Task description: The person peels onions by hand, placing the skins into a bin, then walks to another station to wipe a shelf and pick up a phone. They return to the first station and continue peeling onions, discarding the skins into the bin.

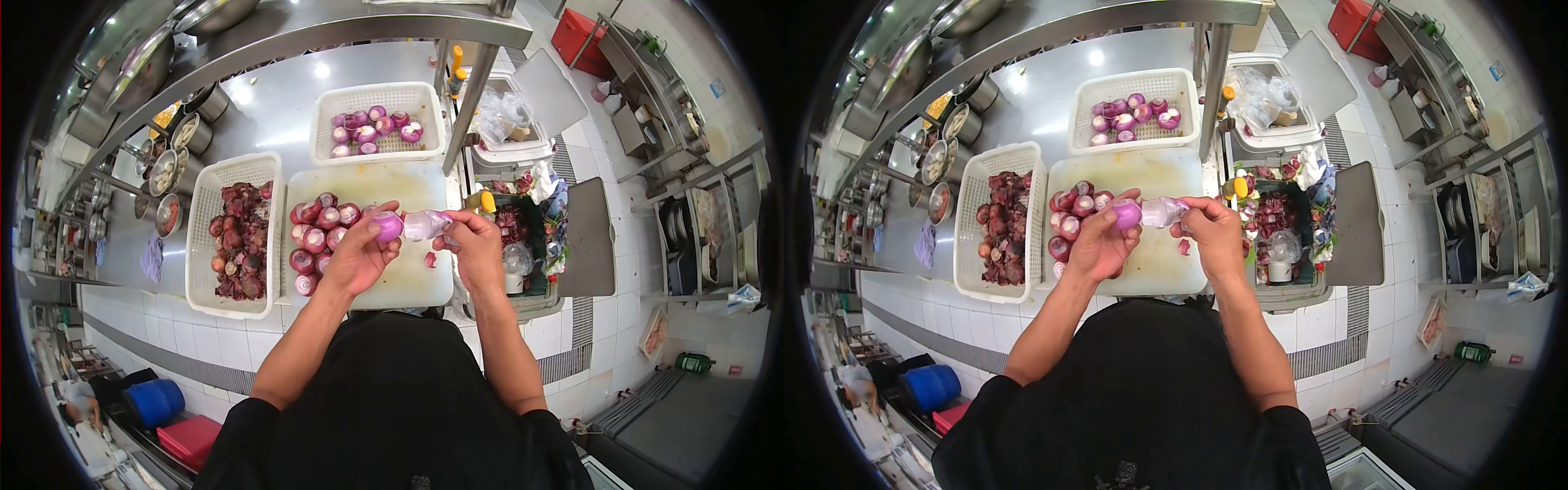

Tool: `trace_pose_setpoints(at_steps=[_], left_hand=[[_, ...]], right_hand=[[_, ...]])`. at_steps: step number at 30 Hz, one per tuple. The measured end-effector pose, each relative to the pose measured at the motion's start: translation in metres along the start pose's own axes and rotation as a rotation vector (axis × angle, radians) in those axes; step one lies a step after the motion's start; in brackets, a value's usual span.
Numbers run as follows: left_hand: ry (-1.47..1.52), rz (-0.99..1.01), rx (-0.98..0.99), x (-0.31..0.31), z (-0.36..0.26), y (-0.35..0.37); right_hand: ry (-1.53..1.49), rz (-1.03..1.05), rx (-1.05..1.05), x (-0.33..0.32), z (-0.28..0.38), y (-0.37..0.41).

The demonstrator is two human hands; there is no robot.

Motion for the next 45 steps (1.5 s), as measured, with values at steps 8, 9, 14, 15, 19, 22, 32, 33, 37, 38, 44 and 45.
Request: trace_pose_setpoints(at_steps=[8, 9, 14, 15, 19, 22, 32, 33, 37, 38, 44, 45], left_hand=[[-0.109, -0.052, -0.086, -0.037, -0.002, -0.028], [-0.113, -0.051, -0.085, -0.044, -0.004, -0.040], [-0.330, -0.417, 0.039, -0.019, -0.048, -0.086], [-0.329, -0.422, 0.042, -0.010, -0.058, -0.085], [-1.022, -0.345, 0.200, -0.019, -0.101, -0.066], [-1.569, -0.388, 0.140, -0.035, -0.103, -0.040], [-2.362, -0.331, 0.076, -0.078, -0.097, -0.014], [-2.396, -0.254, 0.006, -0.076, -0.099, -0.018], [-2.407, -0.113, 0.075, -0.074, -0.107, -0.023], [-2.410, -0.103, 0.082, -0.073, -0.109, -0.024], [-0.964, 0.057, 0.023, -0.006, -0.070, 0.002], [-0.874, 0.097, 0.006, 0.004, -0.060, 0.005]], right_hand=[[-0.280, -0.253, -0.156, -0.061, -0.003, 0.000], [-0.249, -0.297, -0.112, -0.076, -0.012, 0.000], [-0.196, -0.426, 0.064, -0.161, -0.061, -0.003], [-0.236, -0.439, 0.077, -0.184, -0.077, -0.008], [-0.039, -0.613, 0.010, -0.196, -0.061, -0.005], [0.120, -0.635, -0.035, -0.187, -0.041, -0.003], [0.308, -0.162, 0.026, -0.087, -0.065, -0.020], [0.326, -0.122, 0.031, -0.079, -0.069, -0.024], [0.478, 0.015, -0.045, -0.047, -0.069, -0.023], [0.475, 0.008, -0.051, -0.041, -0.064, -0.020], [0.539, 0.228, -0.235, 0.010, -0.020, 0.006], [0.544, 0.217, -0.235, 0.019, -0.012, 0.011]])
Point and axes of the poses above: each hand's wrist, its own y-axis away from the middle knuckle, its own x-axis out of the palm, z = x × y, the point moved 2 cm from there along -y, towards the middle knuckle, and after that the axes turned 4 degrees about x, right-handed, at the moved point
